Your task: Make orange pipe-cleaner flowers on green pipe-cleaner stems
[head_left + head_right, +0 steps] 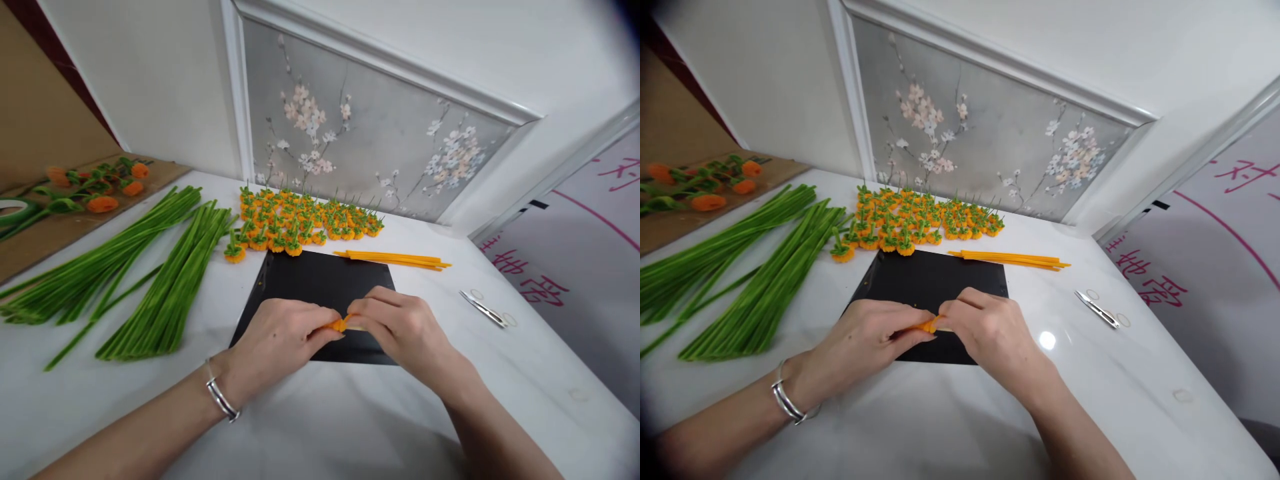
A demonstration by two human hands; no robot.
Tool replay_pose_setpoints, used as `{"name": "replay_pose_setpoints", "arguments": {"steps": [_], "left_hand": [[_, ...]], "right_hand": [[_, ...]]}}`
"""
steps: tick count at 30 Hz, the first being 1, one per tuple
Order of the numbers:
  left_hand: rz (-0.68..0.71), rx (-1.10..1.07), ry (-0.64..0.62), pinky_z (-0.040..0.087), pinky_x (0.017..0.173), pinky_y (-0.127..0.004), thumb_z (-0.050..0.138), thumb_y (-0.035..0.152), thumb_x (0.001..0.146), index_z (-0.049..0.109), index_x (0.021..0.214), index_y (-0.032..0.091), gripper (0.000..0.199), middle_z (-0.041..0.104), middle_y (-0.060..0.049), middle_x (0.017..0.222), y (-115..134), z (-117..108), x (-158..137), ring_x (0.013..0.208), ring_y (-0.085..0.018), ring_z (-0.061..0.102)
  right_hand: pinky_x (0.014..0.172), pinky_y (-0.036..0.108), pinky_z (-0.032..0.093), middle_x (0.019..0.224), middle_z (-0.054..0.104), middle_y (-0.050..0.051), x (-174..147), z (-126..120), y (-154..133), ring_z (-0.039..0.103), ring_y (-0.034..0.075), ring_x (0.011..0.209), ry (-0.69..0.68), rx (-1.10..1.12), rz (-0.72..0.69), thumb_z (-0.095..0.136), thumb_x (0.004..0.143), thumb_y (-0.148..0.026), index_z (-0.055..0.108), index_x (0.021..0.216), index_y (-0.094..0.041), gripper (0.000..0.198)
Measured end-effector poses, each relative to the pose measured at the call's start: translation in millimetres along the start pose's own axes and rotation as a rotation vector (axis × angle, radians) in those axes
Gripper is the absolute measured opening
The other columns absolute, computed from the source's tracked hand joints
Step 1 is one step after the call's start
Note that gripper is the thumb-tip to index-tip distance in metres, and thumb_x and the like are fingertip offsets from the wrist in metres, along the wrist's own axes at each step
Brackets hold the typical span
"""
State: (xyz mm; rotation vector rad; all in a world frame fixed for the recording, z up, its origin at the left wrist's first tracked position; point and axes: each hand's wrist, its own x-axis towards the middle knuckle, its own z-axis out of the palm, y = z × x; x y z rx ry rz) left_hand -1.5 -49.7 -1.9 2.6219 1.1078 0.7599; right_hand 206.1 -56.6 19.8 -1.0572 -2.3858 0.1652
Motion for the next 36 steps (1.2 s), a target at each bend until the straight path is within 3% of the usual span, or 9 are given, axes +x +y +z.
{"name": "replay_pose_setpoints", "arguments": {"steps": [5,11,15,19,25,28,36], "left_hand": [[0.071,-0.026,0.049,0.04,0.056,-0.022,0.056,0.027,0.09,0.068,0.083,0.02,0.016,0.069,0.002,0.071,2,0,-1,0.061,-0.012,0.061],[0.079,-0.055,0.119,0.04,0.053,-0.021,0.055,0.026,0.089,0.066,0.1,0.022,0.016,0.068,0.003,0.07,4,2,-4,0.058,-0.01,0.059],[0.05,-0.074,0.141,0.044,0.057,-0.021,0.053,0.023,0.091,0.058,0.12,0.025,0.03,0.072,0.001,0.083,2,4,-3,0.063,-0.011,0.062],[0.026,-0.089,0.107,0.045,0.058,-0.02,0.05,0.023,0.093,0.064,0.11,0.026,0.022,0.071,0.002,0.082,-1,3,-2,0.066,-0.011,0.063],[-0.055,-0.027,0.102,0.046,0.059,-0.02,0.053,0.023,0.091,0.066,0.106,0.026,0.02,0.072,0.003,0.084,-6,3,-2,0.069,-0.012,0.065],[-0.072,0.024,0.111,0.045,0.058,-0.021,0.054,0.025,0.091,0.067,0.106,0.025,0.019,0.073,0.003,0.084,-8,4,-1,0.069,-0.012,0.066],[0.002,0.041,0.082,0.048,0.064,-0.026,0.055,0.026,0.09,0.067,0.104,0.021,0.019,0.074,0.0,0.087,-7,6,-4,0.073,-0.016,0.068]], "right_hand": [[0.069,0.021,0.047,0.084,0.066,0.001,5,-1,10,0.061,0.011,0.073,-0.051,0.245,0.094,0.05,0.093,-0.021,0.067,0.094,-0.02,0.017],[0.057,0.019,0.043,0.076,0.065,0.0,5,5,24,0.059,0.01,0.065,-0.292,0.451,0.168,0.05,0.094,-0.028,0.066,0.087,-0.016,0.022],[0.056,0.021,0.038,0.069,0.062,-0.002,-2,15,15,0.055,0.01,0.059,-0.359,0.23,0.057,0.045,0.096,-0.023,0.061,0.079,-0.017,0.023],[0.052,0.026,0.029,0.069,0.063,-0.001,-8,14,3,0.058,0.013,0.059,-0.395,-0.089,0.065,0.049,0.094,-0.025,0.056,0.08,-0.019,0.017],[0.048,0.028,0.019,0.071,0.063,-0.001,-10,2,-13,0.056,0.013,0.054,-0.456,-0.2,0.018,0.049,0.093,-0.02,0.052,0.085,-0.019,0.009],[0.048,0.028,0.017,0.071,0.061,-0.002,-10,0,-18,0.054,0.013,0.054,-0.415,-0.249,0.013,0.05,0.093,-0.019,0.05,0.082,-0.019,0.012],[0.049,0.024,0.027,0.071,0.056,-0.001,-7,0,-11,0.05,0.011,0.057,-0.085,-0.269,-0.066,0.043,0.096,-0.017,0.055,0.085,-0.019,0.017]]}}
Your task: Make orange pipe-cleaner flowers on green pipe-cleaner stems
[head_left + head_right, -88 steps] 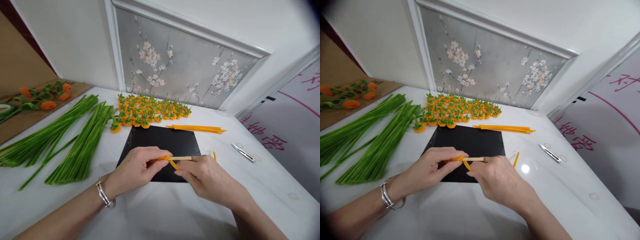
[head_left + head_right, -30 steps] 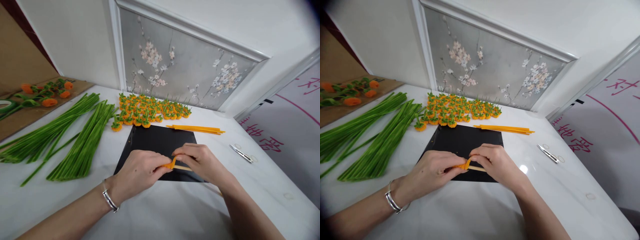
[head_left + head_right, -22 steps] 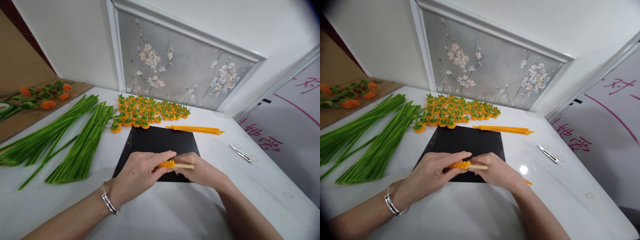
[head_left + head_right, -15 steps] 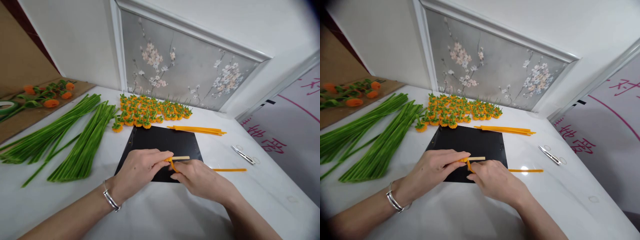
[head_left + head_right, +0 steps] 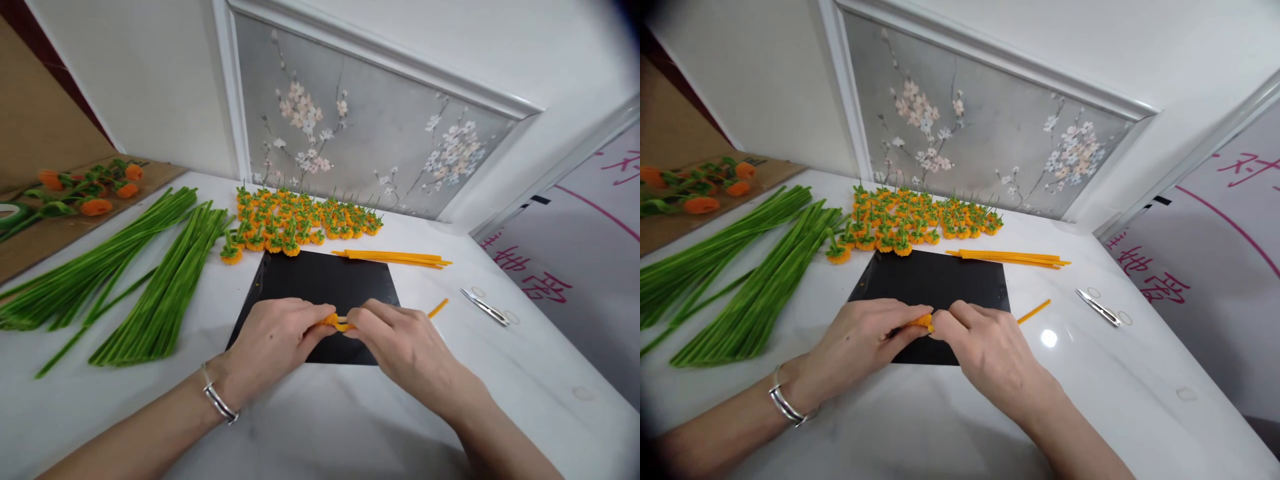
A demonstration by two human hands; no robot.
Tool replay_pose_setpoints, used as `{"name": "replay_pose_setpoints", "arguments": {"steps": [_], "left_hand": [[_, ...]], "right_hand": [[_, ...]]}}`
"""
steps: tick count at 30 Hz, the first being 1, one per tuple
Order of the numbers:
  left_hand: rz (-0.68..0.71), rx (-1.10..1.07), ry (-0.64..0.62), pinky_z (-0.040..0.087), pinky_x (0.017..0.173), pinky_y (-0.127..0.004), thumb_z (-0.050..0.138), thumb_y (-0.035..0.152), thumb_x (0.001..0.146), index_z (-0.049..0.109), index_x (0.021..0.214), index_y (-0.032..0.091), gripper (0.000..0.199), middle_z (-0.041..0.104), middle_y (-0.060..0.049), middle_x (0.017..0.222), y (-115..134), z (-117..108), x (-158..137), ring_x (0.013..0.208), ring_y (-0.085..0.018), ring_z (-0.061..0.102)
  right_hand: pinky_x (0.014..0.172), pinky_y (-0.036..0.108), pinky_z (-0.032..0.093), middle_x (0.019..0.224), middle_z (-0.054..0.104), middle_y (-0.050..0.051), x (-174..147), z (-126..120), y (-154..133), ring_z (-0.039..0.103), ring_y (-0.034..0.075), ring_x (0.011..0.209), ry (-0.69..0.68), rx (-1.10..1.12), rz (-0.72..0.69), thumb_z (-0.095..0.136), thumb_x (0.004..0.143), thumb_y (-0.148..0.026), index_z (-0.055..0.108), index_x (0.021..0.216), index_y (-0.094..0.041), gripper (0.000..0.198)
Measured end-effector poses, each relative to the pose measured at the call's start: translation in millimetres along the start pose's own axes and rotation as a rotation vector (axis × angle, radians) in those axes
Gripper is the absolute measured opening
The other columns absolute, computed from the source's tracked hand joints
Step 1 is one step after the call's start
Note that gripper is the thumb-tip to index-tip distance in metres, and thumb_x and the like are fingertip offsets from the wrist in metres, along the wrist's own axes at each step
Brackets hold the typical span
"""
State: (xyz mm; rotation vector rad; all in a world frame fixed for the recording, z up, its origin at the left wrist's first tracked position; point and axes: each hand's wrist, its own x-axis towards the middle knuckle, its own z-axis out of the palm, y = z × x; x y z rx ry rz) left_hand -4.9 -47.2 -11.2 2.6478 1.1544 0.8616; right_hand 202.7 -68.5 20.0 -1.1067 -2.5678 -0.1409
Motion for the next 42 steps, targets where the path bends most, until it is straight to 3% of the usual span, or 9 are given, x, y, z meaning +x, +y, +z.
{"name": "replay_pose_setpoints", "arguments": {"steps": [5,11,19,24,28,35,42], "left_hand": [[0.046,0.022,-0.009,0.044,0.056,-0.026,0.054,0.03,0.09,0.068,0.099,0.023,0.018,0.073,0.002,0.077,5,0,0,0.066,-0.016,0.065],[0.096,0.004,0.042,0.042,0.055,-0.024,0.054,0.032,0.091,0.068,0.09,0.022,0.017,0.07,0.003,0.071,7,-1,3,0.062,-0.013,0.061],[0.139,-0.017,0.089,0.042,0.056,-0.023,0.057,0.028,0.089,0.066,0.095,0.021,0.013,0.068,0.003,0.07,8,0,1,0.061,-0.012,0.06],[0.117,-0.018,0.127,0.04,0.052,-0.022,0.055,0.025,0.09,0.059,0.12,0.024,0.029,0.065,0.004,0.069,8,-1,1,0.058,-0.011,0.059],[0.099,-0.08,0.116,0.041,0.054,-0.02,0.053,0.023,0.092,0.061,0.116,0.026,0.025,0.066,0.004,0.072,7,-2,2,0.061,-0.01,0.059],[-0.028,-0.038,0.123,0.038,0.054,-0.02,0.054,0.026,0.091,0.065,0.105,0.027,0.018,0.065,0.006,0.07,3,-2,2,0.06,-0.009,0.058],[-0.058,0.073,-0.018,0.039,0.055,-0.022,0.049,0.03,0.094,0.061,0.11,0.027,0.02,0.067,0.005,0.08,-4,-3,5,0.066,-0.012,0.062]], "right_hand": [[0.06,0.021,0.044,0.079,0.061,0.002,2,2,9,0.057,0.011,0.067,0.115,0.236,0.057,0.045,0.096,-0.023,0.062,0.085,-0.019,0.02],[0.071,0.021,0.05,0.086,0.065,0.002,6,8,21,0.062,0.011,0.075,0.203,0.478,0.109,0.055,0.091,-0.02,0.068,0.088,-0.021,0.013],[0.065,0.021,0.046,0.078,0.065,0.0,7,13,32,0.06,0.011,0.069,0.011,0.579,0.168,0.054,0.092,-0.027,0.068,0.088,-0.021,0.016],[0.057,0.021,0.038,0.071,0.06,-0.001,6,18,28,0.053,0.01,0.061,-0.121,0.493,0.092,0.05,0.093,-0.016,0.064,0.081,-0.019,0.019],[0.057,0.022,0.034,0.073,0.061,-0.001,4,21,18,0.054,0.011,0.062,-0.197,0.354,0.038,0.044,0.095,-0.017,0.06,0.081,-0.019,0.021],[0.052,0.027,0.022,0.069,0.062,-0.001,-1,11,7,0.054,0.012,0.056,-0.309,0.111,0.086,0.048,0.094,-0.025,0.053,0.081,-0.019,0.015],[0.05,0.027,0.017,0.066,0.055,-0.003,-4,-1,4,0.044,0.01,0.05,-0.308,0.038,0.046,0.041,0.096,-0.022,0.047,0.076,-0.019,0.021]]}}
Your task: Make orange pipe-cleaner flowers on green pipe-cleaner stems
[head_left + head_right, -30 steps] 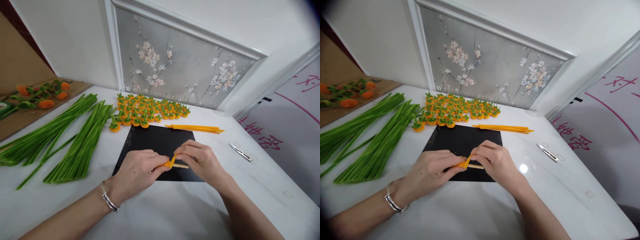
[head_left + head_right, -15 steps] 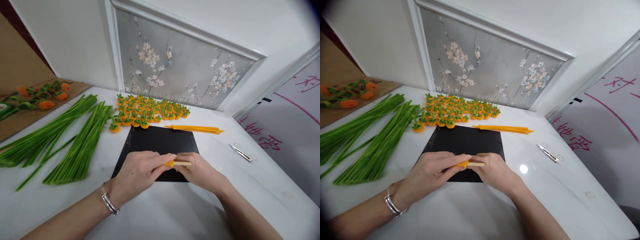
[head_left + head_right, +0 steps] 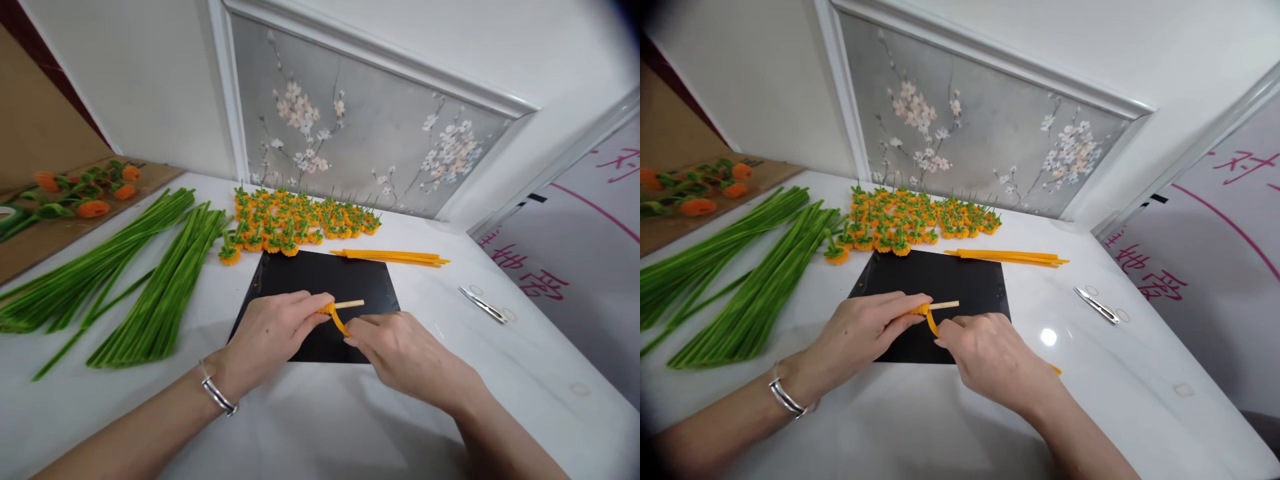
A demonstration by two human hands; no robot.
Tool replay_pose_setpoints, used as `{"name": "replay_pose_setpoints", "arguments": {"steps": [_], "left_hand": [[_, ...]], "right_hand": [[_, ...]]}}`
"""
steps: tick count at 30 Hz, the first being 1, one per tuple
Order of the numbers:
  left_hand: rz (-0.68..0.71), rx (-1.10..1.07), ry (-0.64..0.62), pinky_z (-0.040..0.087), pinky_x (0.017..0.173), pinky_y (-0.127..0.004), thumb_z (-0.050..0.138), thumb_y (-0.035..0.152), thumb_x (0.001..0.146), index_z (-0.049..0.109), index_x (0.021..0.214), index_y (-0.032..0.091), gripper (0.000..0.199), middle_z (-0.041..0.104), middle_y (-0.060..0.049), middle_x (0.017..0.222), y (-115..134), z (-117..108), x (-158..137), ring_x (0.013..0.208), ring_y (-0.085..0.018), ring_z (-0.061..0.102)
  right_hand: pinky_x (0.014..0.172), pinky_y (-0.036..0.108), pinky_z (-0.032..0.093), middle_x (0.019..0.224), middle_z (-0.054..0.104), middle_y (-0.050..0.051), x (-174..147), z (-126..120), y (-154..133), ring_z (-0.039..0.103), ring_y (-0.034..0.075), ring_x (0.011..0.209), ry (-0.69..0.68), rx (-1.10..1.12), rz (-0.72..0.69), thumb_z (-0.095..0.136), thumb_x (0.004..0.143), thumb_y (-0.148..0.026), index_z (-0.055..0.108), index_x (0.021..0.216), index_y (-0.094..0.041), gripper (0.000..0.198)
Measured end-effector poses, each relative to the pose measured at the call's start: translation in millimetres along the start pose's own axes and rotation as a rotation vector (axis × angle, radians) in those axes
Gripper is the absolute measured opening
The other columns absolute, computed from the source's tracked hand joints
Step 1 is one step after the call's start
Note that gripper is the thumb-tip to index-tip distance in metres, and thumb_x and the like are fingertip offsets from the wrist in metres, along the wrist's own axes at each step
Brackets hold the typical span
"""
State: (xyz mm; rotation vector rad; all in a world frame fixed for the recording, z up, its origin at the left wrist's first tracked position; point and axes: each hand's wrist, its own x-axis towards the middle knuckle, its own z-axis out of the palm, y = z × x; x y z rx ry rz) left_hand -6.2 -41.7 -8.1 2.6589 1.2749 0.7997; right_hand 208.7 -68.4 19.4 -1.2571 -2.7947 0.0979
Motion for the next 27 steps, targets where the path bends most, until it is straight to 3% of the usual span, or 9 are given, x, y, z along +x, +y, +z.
{"name": "replay_pose_setpoints", "arguments": {"steps": [11,20,27], "left_hand": [[0.048,0.131,-0.033,0.034,0.046,-0.022,0.043,0.03,0.096,0.061,0.106,0.026,0.022,0.065,0.003,0.072,-0.2,-1.0,0.7,0.059,-0.013,0.06],[0.071,0.089,-0.035,0.036,0.05,-0.024,0.039,0.031,0.097,0.062,0.103,0.024,0.025,0.064,0.004,0.072,1.8,-2.7,0.8,0.06,-0.013,0.061],[0.077,0.12,-0.018,0.039,0.052,-0.025,0.037,0.032,0.098,0.057,0.118,0.024,0.03,0.067,0.002,0.083,3.2,-1.2,1.0,0.066,-0.015,0.063]], "right_hand": [[0.049,0.028,0.017,0.062,0.05,-0.003,-1.2,-0.1,3.1,0.039,0.01,0.05,0.076,0.039,-0.03,0.04,0.096,-0.022,0.047,0.071,-0.019,0.026],[0.05,0.027,0.018,0.06,0.047,-0.004,-2.6,-1.5,4.0,0.034,0.009,0.049,0.059,0.055,-0.055,0.041,0.093,-0.015,0.046,0.07,-0.019,0.024],[0.05,0.028,0.017,0.06,0.047,-0.004,-3.8,-3.6,2.4,0.035,0.009,0.049,0.095,0.06,-0.046,0.042,0.094,-0.018,0.049,0.07,-0.019,0.025]]}}
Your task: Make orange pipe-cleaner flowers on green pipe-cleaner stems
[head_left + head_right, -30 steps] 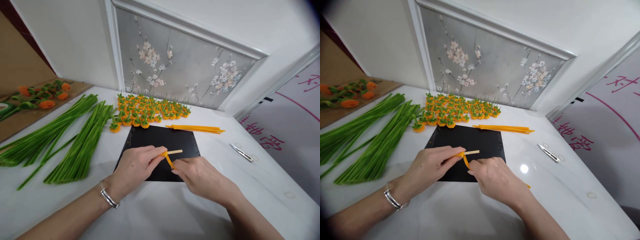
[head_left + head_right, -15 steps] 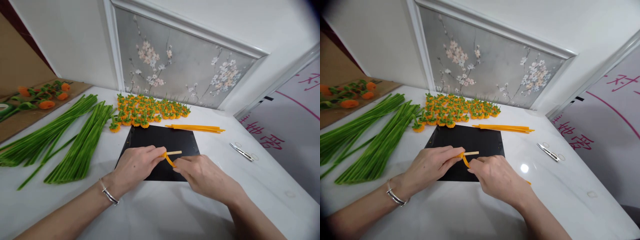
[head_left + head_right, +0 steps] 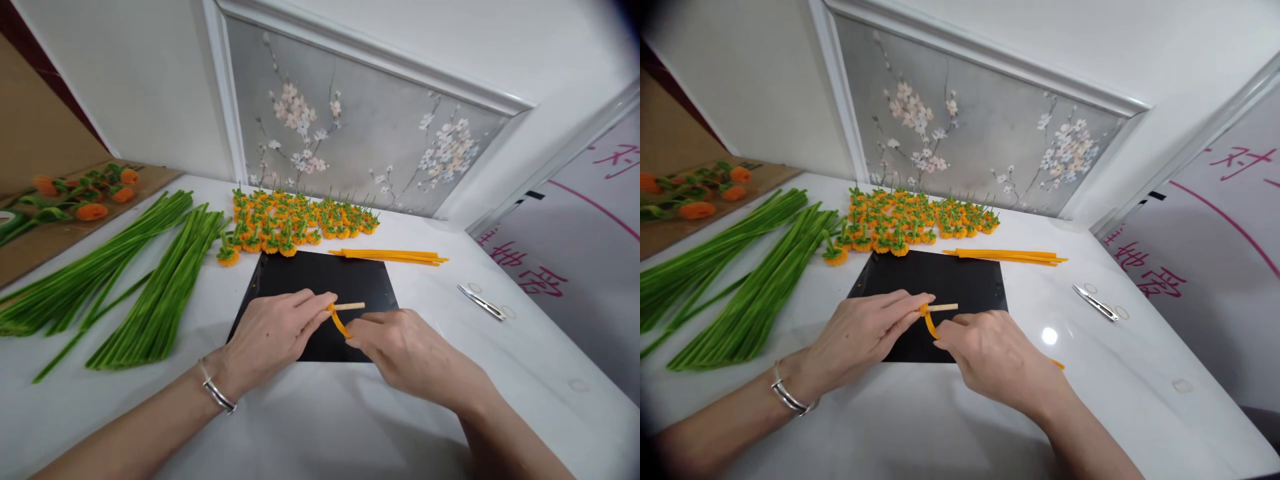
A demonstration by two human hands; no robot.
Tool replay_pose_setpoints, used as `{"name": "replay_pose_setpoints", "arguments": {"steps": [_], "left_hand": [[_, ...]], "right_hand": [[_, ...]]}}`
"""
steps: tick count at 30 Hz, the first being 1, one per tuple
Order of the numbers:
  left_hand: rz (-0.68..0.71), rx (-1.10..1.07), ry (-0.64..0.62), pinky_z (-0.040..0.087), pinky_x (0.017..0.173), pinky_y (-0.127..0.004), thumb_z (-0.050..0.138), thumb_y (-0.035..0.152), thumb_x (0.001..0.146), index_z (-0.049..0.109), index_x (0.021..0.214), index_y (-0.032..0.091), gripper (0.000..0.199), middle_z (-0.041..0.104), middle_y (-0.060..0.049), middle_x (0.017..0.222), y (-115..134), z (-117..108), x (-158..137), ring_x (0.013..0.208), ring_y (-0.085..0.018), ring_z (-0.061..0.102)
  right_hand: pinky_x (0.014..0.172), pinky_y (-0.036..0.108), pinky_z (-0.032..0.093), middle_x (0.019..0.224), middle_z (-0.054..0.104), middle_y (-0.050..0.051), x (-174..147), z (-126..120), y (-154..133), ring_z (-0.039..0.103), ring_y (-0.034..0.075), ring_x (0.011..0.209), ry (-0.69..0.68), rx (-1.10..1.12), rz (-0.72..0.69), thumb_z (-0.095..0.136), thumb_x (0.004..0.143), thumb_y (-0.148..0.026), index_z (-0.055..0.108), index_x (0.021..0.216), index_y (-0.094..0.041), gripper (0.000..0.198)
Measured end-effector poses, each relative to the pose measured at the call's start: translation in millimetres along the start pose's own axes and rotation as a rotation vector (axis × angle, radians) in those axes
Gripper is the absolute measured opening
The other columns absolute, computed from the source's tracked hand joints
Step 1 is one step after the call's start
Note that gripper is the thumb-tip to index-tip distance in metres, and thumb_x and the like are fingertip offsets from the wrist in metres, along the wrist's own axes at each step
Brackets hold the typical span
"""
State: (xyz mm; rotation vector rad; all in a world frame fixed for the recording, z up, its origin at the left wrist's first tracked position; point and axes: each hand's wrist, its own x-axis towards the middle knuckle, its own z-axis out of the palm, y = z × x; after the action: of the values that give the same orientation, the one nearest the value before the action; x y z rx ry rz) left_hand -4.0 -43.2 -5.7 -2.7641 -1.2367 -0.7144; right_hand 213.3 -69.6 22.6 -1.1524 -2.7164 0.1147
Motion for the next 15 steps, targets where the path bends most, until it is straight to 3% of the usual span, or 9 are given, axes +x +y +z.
{"name": "replay_pose_setpoints", "arguments": {"steps": [5,10,15], "left_hand": [[-0.011,-0.038,-0.056,0.045,0.059,-0.025,0.05,0.033,0.092,0.05,0.128,0.025,0.036,0.067,0.0,0.095,-0.9,0.1,0.5,0.077,-0.016,0.064],[-0.009,-0.145,-0.018,0.047,0.063,-0.025,0.045,0.026,0.094,0.063,0.109,0.024,0.024,0.067,0.0,0.085,-2.6,1.8,1.0,0.074,-0.016,0.064],[0.004,-0.369,-0.058,0.049,0.066,-0.022,0.046,0.017,0.092,0.067,0.099,0.019,0.022,0.067,-0.002,0.087,-3.2,1.6,0.5,0.073,-0.013,0.063]], "right_hand": [[0.05,0.028,0.018,0.06,0.049,-0.004,-0.7,1.0,2.1,0.038,0.01,0.05,0.004,-0.012,0.009,0.043,0.094,-0.018,0.05,0.071,-0.019,0.024],[0.05,0.028,0.018,0.062,0.053,-0.003,0.3,2.8,3.0,0.041,0.01,0.05,0.0,-0.018,-0.013,0.042,0.094,-0.017,0.051,0.071,-0.019,0.024],[0.051,0.028,0.021,0.066,0.058,-0.001,1.1,1.2,1.5,0.047,0.01,0.053,-0.036,-0.007,-0.008,0.043,0.095,-0.021,0.053,0.073,-0.019,0.025]]}}
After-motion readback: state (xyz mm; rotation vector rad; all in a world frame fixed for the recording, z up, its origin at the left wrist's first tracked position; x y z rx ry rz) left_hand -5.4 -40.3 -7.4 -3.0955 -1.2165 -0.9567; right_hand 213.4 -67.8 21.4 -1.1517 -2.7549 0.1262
